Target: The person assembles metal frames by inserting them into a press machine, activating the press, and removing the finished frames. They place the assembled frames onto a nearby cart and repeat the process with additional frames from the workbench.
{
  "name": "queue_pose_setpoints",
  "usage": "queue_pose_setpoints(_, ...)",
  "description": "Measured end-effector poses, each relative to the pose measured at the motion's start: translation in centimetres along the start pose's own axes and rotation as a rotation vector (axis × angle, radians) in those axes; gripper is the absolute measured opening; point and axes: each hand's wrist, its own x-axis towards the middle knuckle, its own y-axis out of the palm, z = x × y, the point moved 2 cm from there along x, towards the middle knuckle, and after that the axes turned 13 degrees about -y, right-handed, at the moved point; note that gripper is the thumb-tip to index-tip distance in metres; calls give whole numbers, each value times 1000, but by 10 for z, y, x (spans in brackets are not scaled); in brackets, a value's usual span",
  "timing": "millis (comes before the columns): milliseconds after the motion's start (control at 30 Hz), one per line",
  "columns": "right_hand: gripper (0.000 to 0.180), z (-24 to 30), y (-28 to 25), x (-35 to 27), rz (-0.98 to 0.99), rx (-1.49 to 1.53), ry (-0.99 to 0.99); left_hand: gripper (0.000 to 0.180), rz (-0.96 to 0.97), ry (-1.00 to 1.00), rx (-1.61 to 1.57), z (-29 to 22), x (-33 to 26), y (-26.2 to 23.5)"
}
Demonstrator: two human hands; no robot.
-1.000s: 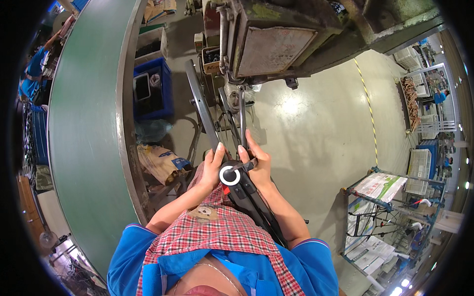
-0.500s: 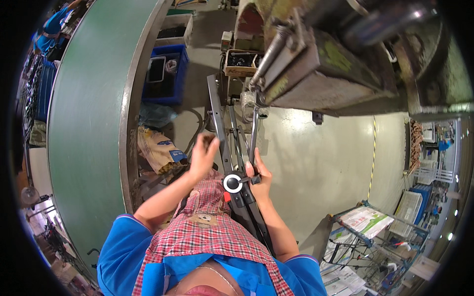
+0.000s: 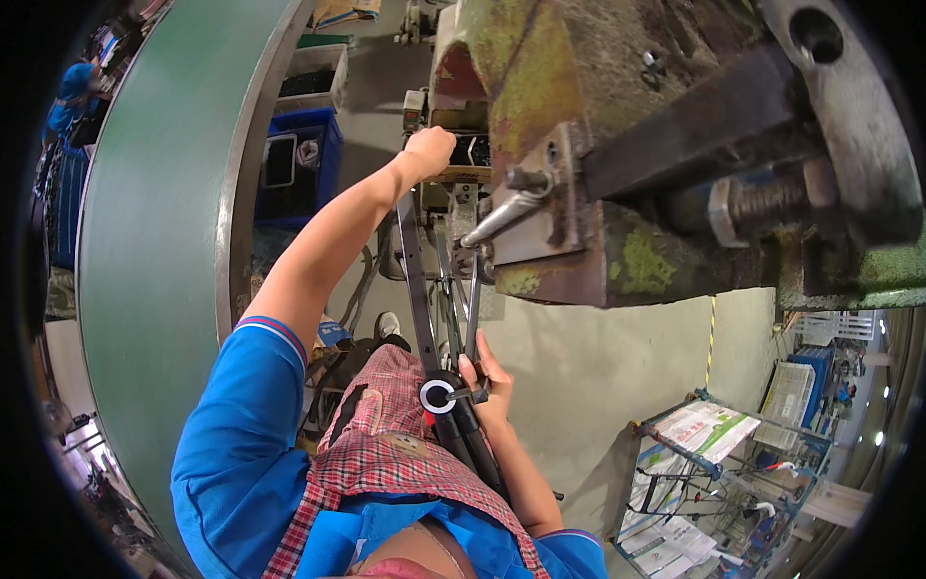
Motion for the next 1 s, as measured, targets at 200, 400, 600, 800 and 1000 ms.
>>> queue_pose_setpoints(200, 51, 3, -1, 8, 28, 102, -6, 16, -2, 64, 76, 1, 7, 1)
queue_pose_setpoints(400, 52, 9, -8, 12, 33, 124, 15, 17, -154, 128, -107, -3, -26, -20)
queue_pose_setpoints(600, 54, 19, -16, 19, 42, 313, -93, 28, -35, 452, -719, -23, -161, -53)
queue_pose_setpoints(800, 16, 30, -29, 20, 213, 399, -153, 21, -115, 471, -558, -53, -189, -43)
queue_pose_setpoints(1000, 15, 20, -37, 22, 358, 389, -236, 28, -248, 397, -493, -60, -188, -23)
